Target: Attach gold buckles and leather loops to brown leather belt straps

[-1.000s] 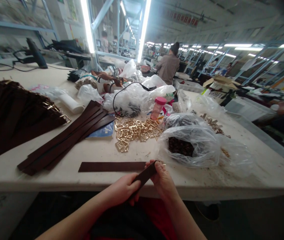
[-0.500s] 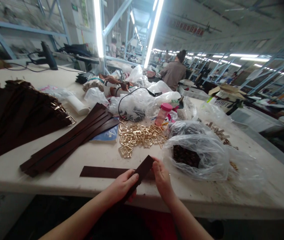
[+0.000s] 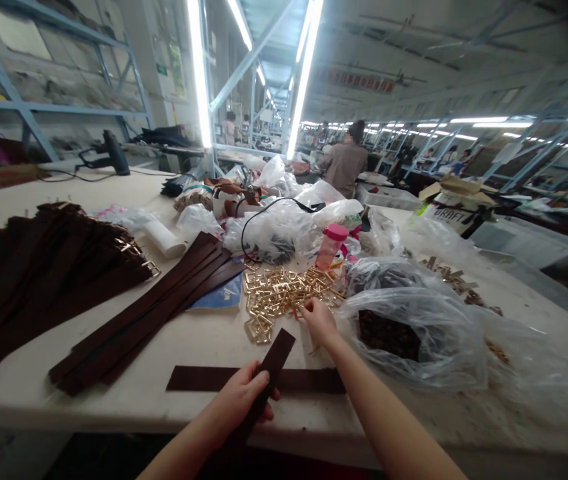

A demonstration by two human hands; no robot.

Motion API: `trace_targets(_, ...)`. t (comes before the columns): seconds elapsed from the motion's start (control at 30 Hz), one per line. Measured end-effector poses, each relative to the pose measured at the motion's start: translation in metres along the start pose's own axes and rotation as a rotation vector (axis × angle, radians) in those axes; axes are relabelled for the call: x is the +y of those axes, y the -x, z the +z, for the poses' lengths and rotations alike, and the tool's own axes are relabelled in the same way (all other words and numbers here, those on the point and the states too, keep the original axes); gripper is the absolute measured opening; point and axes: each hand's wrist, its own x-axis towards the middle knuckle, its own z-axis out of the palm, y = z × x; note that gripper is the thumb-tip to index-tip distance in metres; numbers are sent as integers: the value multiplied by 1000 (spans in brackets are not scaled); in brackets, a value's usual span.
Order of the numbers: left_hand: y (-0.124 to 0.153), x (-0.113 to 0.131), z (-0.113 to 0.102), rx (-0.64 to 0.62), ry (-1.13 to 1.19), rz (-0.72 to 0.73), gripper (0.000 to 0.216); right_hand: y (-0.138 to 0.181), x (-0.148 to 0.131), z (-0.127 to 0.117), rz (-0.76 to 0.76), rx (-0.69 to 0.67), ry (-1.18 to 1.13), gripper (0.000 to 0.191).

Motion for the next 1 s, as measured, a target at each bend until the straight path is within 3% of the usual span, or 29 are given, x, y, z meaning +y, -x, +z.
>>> trace_targets(0.2, -13, 1, 3, -3, -123, 101, 19, 56, -25, -24, -130, -153, -89, 15)
trace_targets(0.37, 4, 4, 12, -84, -55, 181, 24, 110, -41, -43, -280, -163, -255, 12)
trace_targets(0.43, 13, 7, 13, -161, -22, 173, 28, 123, -41, -47, -177, -142, -465, 18)
trace_targets(0.53, 25, 10, 16, -246, -9, 171, 31, 138, -36, -49, 99, -143, -766, 36)
trace_targets(0.63, 32, 12, 22, -293, -12, 166, 32, 153, -33, -47, 292, -389, -914, 39)
trace_targets(0.73, 36, 12, 28, -294, -13, 131, 32, 169, -34, -46, 341, -539, -1051, 31)
trace_targets(1.0, 36, 2, 37, -274, -112, 93, 35, 186, -34, -51, 385, -541, -1139, 28)
